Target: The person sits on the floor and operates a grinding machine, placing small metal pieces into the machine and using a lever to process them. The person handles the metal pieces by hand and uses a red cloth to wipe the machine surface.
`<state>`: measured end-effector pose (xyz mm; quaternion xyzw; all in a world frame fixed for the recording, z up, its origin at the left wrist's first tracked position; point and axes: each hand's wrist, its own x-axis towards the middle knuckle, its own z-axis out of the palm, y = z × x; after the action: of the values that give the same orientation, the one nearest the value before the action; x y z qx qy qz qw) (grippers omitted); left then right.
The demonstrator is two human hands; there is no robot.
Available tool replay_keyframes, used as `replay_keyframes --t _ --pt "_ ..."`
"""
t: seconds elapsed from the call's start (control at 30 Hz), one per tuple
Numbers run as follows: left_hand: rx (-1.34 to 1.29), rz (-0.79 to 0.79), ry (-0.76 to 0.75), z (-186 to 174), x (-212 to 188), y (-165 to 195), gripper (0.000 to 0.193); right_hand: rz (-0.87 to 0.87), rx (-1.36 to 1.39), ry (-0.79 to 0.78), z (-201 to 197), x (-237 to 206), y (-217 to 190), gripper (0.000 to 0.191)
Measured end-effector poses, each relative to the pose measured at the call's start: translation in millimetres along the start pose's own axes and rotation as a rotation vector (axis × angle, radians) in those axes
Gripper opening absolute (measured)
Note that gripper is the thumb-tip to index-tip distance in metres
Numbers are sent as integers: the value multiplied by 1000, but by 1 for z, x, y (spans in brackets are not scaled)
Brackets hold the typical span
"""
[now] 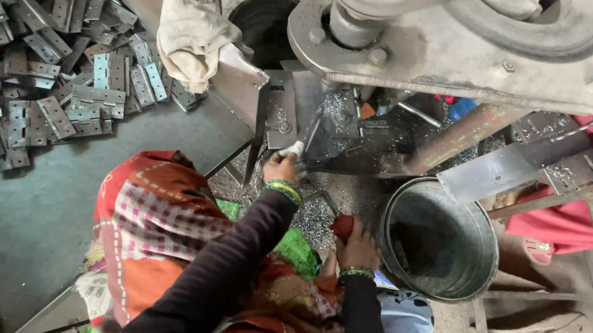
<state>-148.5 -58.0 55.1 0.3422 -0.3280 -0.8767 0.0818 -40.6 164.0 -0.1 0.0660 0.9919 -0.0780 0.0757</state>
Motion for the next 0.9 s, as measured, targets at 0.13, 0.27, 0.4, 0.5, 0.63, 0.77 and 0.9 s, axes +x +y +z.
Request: replay_keyframes --t 0.13,0.27,0.4,0.5,0.63,0.77,0.9 --pt "123 76 -170 -9 -20 -21 35 -5 -13 18 3 0 3 85" --pt "761 230 -98 -20 -44 5 50 -7 -13 -5 1 -1 0 84" --pt "1589 777 -161 -1 -46 33 65 49 -80 -199 -33 7 -15 87" --pt "1766 1009 -195 18 -35 37 73 2 -155 -264 -76 16 -23 69" --pt "1956 704 -224 37 -10 30 73 -67 -247 -112 -97 19 -32 62" --pt "1903 768 -189 37 6 23 69 28 -226 -200 -58 14 -30 70" --pt "1841 964 -174 22 4 24 64 69 -75 -249 -20 12 -17 80"
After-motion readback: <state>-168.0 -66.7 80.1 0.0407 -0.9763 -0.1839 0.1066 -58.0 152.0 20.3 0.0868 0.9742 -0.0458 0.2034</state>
